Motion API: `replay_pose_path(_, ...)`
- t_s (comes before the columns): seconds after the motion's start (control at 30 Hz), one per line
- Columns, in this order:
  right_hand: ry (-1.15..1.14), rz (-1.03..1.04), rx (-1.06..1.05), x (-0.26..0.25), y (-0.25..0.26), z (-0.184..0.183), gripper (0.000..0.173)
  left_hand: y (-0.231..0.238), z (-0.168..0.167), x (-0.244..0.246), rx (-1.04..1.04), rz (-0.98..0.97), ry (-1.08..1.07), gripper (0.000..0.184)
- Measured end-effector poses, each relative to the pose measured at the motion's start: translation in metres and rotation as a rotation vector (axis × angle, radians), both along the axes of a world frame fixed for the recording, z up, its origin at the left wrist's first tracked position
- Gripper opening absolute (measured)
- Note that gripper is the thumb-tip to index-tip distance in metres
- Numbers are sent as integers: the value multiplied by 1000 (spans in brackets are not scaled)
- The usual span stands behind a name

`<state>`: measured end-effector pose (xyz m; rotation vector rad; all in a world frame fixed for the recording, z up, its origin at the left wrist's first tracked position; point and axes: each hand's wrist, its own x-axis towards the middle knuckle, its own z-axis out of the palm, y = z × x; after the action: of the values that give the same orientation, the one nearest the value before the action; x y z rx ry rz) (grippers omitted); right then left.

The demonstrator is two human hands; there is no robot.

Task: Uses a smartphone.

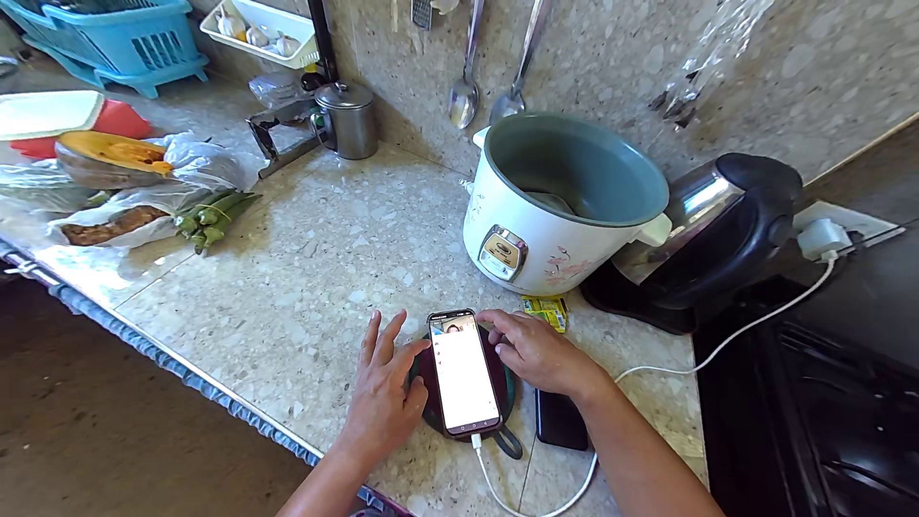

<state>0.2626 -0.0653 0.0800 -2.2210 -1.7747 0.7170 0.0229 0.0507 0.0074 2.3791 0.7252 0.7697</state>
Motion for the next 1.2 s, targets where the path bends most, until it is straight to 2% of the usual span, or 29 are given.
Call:
replay_pose_path(0.4, 2, 5, 6, 0, 0, 0, 49, 0, 0, -1, -14, -17, -24, 40)
replay_pose_path(0.5, 15, -1, 12, 0, -2, 0, 47, 3, -4, -5, -4, -124, -109, 28)
replay_pose_path(0.63, 35, -7, -10, -1, -2, 3, 47, 2, -3, -5, 5, -241, -99, 21)
replay_pose_path(0.97, -10, 62, 40, -27, -49, 8, 40, 6, -6, -6, -13, -213, -164, 28)
replay_pose_path(1.2, -155, 25, 157, -39, -60, -14, 51, 4, -6, -5, 17, -235, -135, 36)
